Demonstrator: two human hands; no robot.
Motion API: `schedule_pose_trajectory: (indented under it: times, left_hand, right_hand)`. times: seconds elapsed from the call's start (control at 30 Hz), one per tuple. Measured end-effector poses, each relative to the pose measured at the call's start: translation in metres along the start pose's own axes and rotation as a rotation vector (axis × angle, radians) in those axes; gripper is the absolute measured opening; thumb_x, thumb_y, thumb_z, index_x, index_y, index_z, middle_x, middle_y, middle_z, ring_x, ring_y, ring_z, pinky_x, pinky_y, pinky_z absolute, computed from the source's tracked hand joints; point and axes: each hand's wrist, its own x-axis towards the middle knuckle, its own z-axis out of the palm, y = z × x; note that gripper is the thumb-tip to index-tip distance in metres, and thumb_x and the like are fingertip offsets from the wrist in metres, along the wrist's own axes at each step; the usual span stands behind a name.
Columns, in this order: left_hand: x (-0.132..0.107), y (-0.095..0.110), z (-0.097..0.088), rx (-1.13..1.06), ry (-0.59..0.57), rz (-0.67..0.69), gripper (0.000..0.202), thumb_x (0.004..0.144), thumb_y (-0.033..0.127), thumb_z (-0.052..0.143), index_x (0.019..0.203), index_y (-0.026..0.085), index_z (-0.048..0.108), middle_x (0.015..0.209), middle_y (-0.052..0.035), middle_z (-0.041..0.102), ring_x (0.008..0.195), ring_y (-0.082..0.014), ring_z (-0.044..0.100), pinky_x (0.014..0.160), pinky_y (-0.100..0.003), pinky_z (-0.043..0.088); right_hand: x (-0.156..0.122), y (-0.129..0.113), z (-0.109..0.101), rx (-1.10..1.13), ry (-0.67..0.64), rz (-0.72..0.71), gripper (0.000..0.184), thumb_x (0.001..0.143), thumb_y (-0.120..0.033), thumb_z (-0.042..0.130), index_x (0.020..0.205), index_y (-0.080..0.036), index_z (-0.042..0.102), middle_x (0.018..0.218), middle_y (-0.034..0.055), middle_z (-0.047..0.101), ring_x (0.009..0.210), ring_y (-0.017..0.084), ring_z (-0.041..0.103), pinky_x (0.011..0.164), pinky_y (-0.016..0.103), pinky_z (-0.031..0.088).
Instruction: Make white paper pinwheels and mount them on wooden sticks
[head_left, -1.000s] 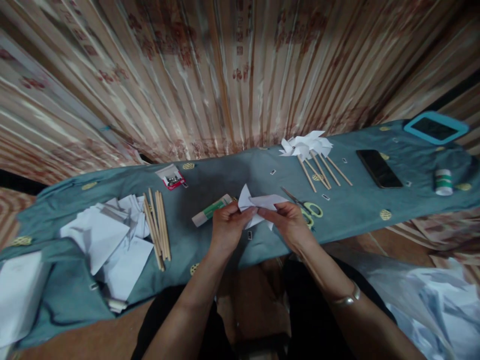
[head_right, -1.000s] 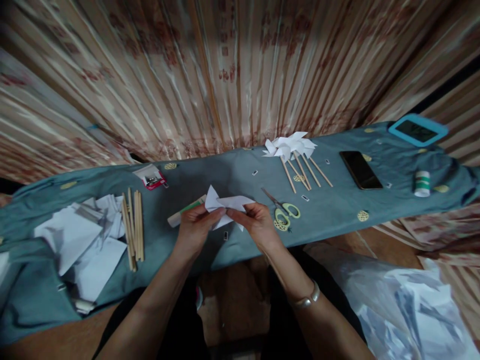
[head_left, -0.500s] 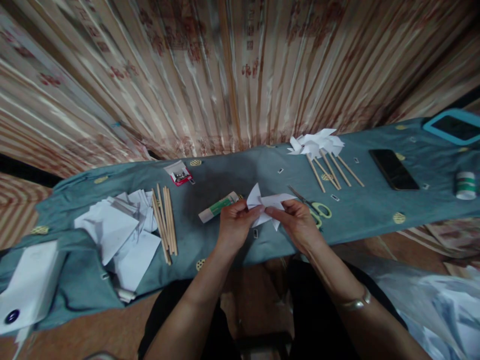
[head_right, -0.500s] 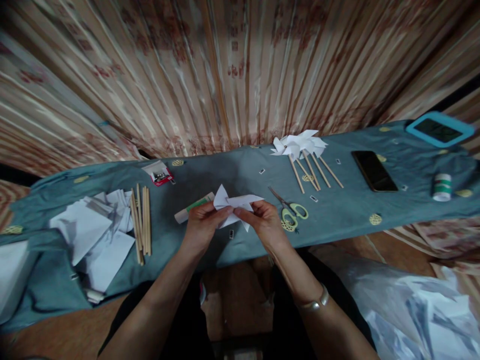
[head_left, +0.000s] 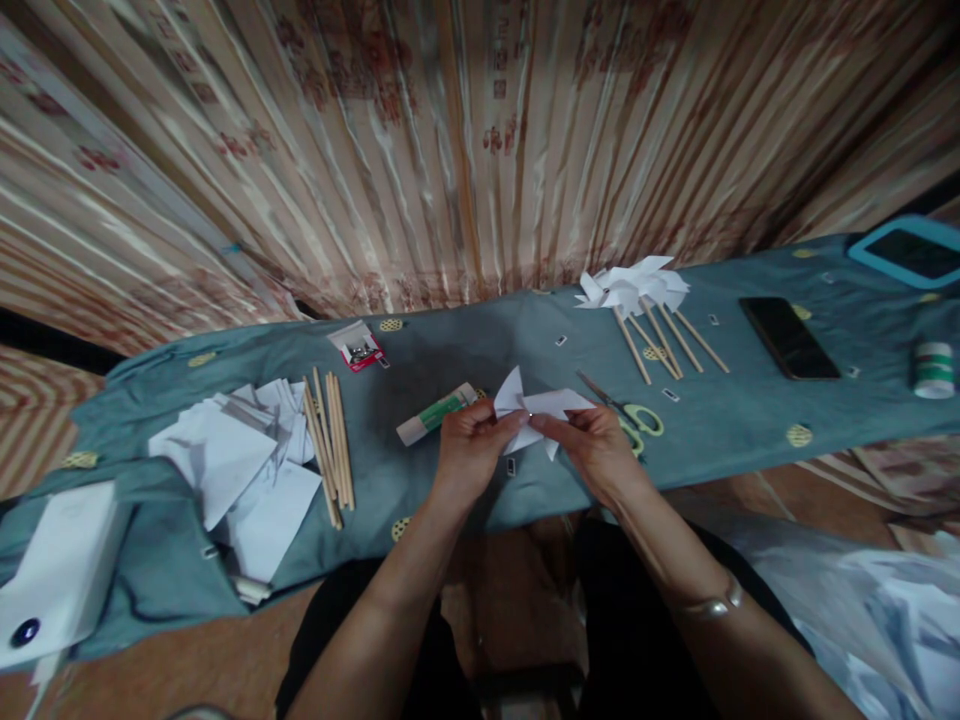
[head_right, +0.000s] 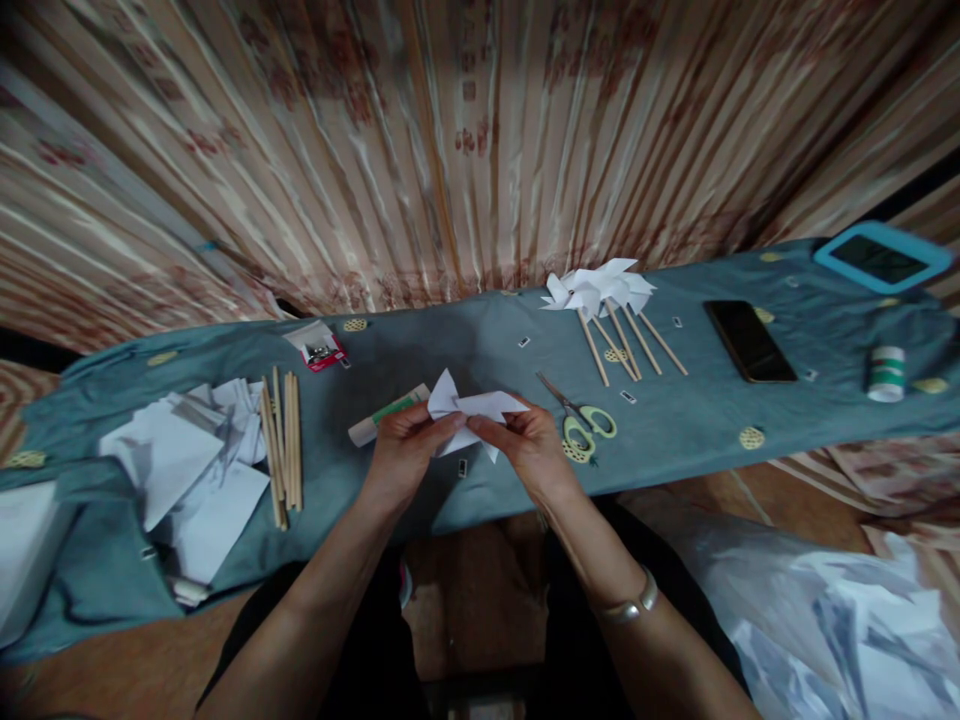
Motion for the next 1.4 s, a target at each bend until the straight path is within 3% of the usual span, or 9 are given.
schedule_pose_trajectory:
  times: [0.43,0.63,1.4]
  left_hand:
    - [-0.001,-0.0001,-0.0002,0.034,0.007,-0.002,0.032,0.062,0.042,0.075,0.055,0.015,0.061,0.053,0.0032,0.047,0.052,-0.0085,0.037,0.051,-0.023,0.025]
    - [-0.0009,-0.0011,-0.0013,0.029,0.011,0.025,0.032,0.062,0.044,0.079,0.059,0.015,0.065,0.054,0.0022,0.051,0.053,-0.0101,0.042,0.05,-0.023,0.028]
    - [0.0001,-0.0043,-0.0009,0.052,0.036,0.031,0.035,0.061,0.046,0.079,0.054,0.017,0.061,0.052,0.0028,0.048,0.054,-0.0103,0.04,0.051,-0.024,0.028]
  right_hand:
    - [0.0001,0.0012,-0.0022,0.002,0.023,0.03,0.025,0.055,-0.034,0.088,0.071,-0.022,0.074,0.069,-0.0011,0.074,0.059,0.015,0.064,0.064,0.029,0.05]
    - [0.0003,0.0036,-0.0023,0.01,0.02,0.025,0.027,0.056,-0.033,0.088,0.077,-0.022,0.074,0.075,0.0003,0.076,0.069,0.019,0.068,0.064,0.03,0.051]
    - [0.0004,0.0031,-0.0022,0.055,0.069,0.046,0.026,0.052,-0.022,0.089,0.074,-0.023,0.075,0.07,-0.0023,0.075,0.063,0.014,0.064,0.067,0.027,0.051]
